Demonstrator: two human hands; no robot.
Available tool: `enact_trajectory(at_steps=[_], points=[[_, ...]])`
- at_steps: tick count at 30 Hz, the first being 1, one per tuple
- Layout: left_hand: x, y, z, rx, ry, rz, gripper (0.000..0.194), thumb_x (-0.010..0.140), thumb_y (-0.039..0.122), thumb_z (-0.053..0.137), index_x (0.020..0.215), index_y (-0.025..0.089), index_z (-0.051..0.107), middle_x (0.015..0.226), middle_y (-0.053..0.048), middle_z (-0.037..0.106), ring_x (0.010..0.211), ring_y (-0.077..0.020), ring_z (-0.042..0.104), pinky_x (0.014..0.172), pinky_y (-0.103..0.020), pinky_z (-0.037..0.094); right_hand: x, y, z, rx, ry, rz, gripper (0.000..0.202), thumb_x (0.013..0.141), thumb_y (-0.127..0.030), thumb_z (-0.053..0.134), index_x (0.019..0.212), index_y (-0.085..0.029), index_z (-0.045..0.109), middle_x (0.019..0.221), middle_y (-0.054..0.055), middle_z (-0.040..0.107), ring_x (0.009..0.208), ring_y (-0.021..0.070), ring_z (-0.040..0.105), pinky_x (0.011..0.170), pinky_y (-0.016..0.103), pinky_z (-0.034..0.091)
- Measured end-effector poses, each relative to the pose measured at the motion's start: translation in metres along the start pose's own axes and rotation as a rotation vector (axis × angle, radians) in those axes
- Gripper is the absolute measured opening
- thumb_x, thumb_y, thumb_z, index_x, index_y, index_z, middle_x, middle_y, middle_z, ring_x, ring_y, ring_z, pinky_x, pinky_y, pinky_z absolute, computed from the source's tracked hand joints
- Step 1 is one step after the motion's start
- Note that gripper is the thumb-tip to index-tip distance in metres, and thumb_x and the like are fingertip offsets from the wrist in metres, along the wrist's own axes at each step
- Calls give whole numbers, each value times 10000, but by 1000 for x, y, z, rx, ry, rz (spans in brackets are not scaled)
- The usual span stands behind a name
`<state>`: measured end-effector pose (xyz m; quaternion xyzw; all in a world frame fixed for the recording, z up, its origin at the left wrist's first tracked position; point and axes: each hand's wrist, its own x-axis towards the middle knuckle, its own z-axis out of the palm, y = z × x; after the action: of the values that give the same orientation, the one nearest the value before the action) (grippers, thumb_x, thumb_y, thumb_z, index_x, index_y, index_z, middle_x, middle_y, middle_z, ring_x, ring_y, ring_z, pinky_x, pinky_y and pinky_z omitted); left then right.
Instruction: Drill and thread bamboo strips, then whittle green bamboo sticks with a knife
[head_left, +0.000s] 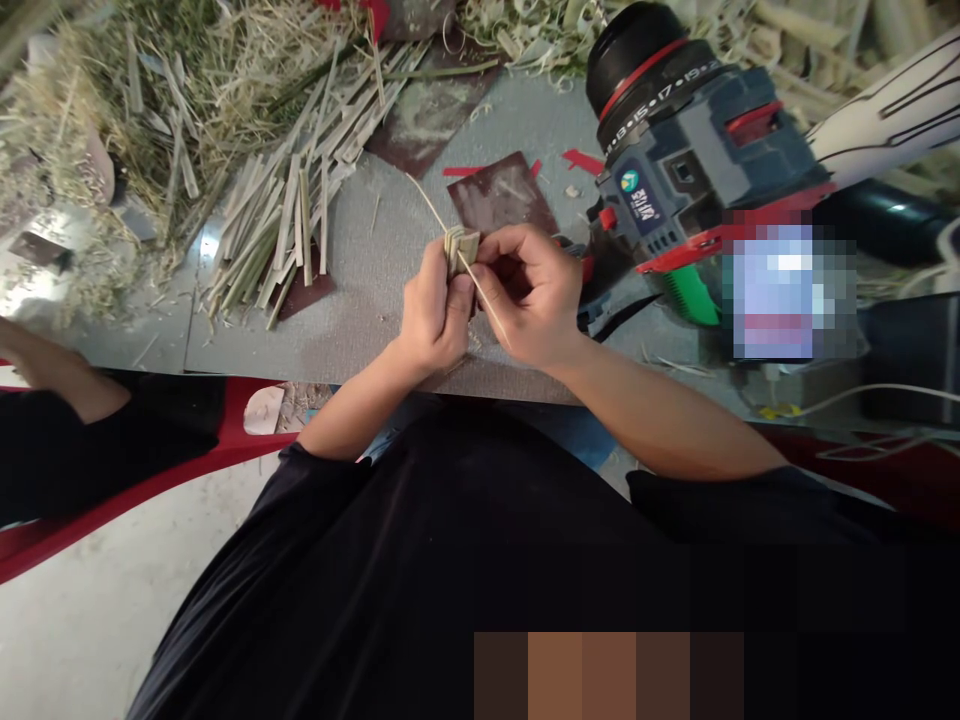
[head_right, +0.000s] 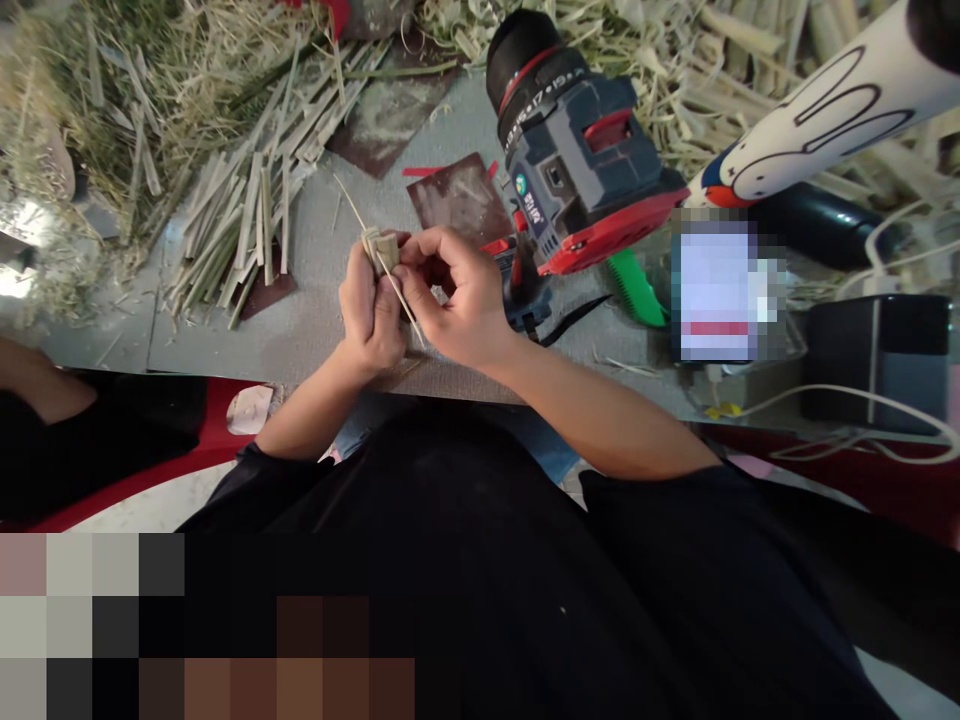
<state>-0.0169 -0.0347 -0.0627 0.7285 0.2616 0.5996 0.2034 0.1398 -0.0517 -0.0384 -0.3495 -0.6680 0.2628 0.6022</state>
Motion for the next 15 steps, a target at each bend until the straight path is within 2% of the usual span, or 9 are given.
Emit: enact_trajectory(at_steps=[3, 5, 8, 10, 11, 13, 14, 15], points=[[-3, -4, 0, -59, -9, -67, 400, 1229, 563, 471, 1476, 291, 629, 1182, -46, 697, 1134, -223, 802, 1066, -434, 646, 1, 1, 2, 11, -9, 7, 247, 1180, -512, 678, 1116, -274, 687, 908, 14, 739, 690, 169, 712, 604, 328, 653], [-4, -4, 2, -97, 6, -112, 395, 1232, 570, 464, 1447, 293, 645, 1134, -35, 694, 1067, -201, 805, 1031, -414, 653, 3, 1, 2, 14, -39, 14, 183, 1190, -444, 656, 1136, -271, 682, 924, 8, 748, 661, 156, 707, 585, 313, 651], [0, 1, 5, -156, 64, -163, 402, 1233, 583, 459, 1395, 285, 674, 918, 9, 634, 745, -122, 705, 785, -314, 625, 5, -9, -3, -55, -46, -56, 96, 1161, -285, 629, 1206, -262, 710, 1171, 71, 796, 824, 181, 787, 648, 329, 690], [7, 8, 7, -225, 124, -192, 413, 1230, 598, 460, 1340, 274, 693, 761, 49, 527, 535, -73, 527, 572, -234, 495, 3, -21, -12, -136, -51, -130, 156, 1111, -193, 638, 1228, -254, 721, 1292, 113, 782, 979, 217, 815, 720, 355, 712], [12, 12, 7, -263, 156, -205, 414, 1229, 600, 463, 1305, 270, 701, 710, 64, 475, 469, -57, 437, 492, -209, 403, 0, -28, -18, -178, -58, -173, 169, 1085, -159, 653, 1210, -253, 715, 1254, 111, 785, 996, 225, 814, 742, 364, 711], [21, 20, 6, -316, 202, -233, 395, 1226, 591, 480, 1255, 269, 706, 666, 78, 425, 408, -44, 320, 406, -200, 260, -11, -39, -34, -278, -65, -278, 171, 1040, -116, 685, 1126, -263, 673, 1034, 54, 769, 870, 208, 777, 742, 373, 685], [25, 22, 6, -327, 213, -237, 388, 1222, 595, 488, 1242, 270, 700, 657, 82, 419, 395, -41, 286, 386, -203, 225, -18, -41, -42, -326, -32, -357, 200, 999, -116, 721, 1112, -267, 652, 968, 38, 743, 844, 213, 763, 727, 375, 669], [30, 24, 5, -328, 221, -232, 392, 1219, 607, 489, 1233, 271, 690, 651, 85, 416, 389, -39, 264, 373, -205, 209, -25, -39, -51, -356, 58, -441, 258, 943, -162, 783, 1123, -267, 632, 919, 31, 688, 801, 216, 729, 657, 364, 626]])
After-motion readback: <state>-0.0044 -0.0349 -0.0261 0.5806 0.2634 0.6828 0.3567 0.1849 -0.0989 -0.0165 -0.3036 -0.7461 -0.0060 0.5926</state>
